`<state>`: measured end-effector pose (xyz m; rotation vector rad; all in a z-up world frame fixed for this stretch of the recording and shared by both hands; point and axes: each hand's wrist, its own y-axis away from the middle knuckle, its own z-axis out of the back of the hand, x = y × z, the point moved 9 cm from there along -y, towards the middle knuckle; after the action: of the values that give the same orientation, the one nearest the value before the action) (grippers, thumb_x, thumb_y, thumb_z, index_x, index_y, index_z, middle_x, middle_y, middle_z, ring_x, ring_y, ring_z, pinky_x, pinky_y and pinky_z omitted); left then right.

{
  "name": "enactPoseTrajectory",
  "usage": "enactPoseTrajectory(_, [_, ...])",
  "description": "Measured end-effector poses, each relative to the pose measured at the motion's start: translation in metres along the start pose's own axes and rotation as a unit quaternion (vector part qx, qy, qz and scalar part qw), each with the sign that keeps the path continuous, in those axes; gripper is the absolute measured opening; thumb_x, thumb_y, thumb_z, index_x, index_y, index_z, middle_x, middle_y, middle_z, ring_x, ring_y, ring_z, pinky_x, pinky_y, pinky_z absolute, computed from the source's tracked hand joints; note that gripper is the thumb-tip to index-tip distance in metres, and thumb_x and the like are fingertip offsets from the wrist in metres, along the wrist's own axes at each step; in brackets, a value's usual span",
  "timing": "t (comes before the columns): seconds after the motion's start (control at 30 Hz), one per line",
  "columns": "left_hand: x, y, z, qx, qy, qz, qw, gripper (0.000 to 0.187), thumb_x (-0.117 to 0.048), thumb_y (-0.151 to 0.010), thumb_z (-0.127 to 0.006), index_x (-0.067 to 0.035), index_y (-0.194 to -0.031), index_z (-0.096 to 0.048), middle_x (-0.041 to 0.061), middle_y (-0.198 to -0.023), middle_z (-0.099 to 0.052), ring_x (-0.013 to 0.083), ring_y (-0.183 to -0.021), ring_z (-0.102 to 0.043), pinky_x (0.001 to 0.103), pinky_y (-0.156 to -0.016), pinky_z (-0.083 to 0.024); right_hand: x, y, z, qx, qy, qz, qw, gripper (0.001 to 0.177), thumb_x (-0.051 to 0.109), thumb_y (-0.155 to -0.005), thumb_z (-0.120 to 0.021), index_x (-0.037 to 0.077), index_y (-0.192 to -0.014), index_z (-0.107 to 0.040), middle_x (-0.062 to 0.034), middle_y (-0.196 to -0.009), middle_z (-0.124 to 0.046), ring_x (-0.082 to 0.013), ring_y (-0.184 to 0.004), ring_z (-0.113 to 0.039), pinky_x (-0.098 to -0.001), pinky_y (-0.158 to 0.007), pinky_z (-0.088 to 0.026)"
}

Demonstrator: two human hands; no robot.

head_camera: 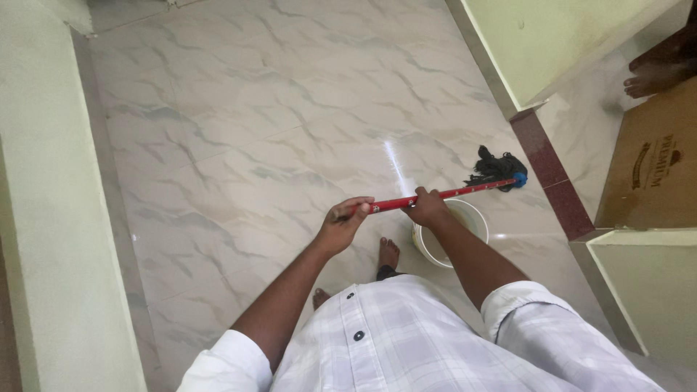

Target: The person dips a mop into a bucket of water and then mops the tiled floor, moving from one area of the room to another while holding the mop handle with both hands.

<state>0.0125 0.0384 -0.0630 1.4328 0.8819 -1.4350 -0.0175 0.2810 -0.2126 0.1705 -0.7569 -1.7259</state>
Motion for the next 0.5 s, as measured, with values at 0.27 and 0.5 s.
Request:
enactPoseTrajectory(0.27, [-0.044, 0.019, 0.046, -0.082, 0.073, -0.038, 0.993, 0.028, -0.024, -0.104, -0.06, 0.001, -0.106, -0.073, 0.007, -0.102, -0.076, 0.0125, -0.099, -0.067, 0.028, -0.093, -0.052, 0.069, 0.043, 0.029, -0.057, -0.012, 0.012, 0.998, 0.059, 0.053, -0.084, -0.075, 0.001, -0.111, -0.068, -0.027, -0.106, -0.071, -0.0407, -0.104, -0.07, -0.0479, -0.091, -0.057])
enactPoseTrajectory(0.5, [-0.119, 0.072, 0.132, -0.177, 0.115, -0.198, 0.957, 0.036, -0.012, -0.107, -0.055, 0.003, -0.076, -0.064, 0.014, -0.085, -0.068, 0.0224, -0.09, -0.066, 0.036, -0.093, -0.055, 0.18, 0.095, 0.032, -0.056, -0.006, 0.07, 0.996, 0.054, 0.054, -0.084, -0.074, 0.003, -0.103, -0.069, -0.0223, -0.093, -0.074, -0.0398, -0.091, -0.072, -0.0506, -0.082, -0.059])
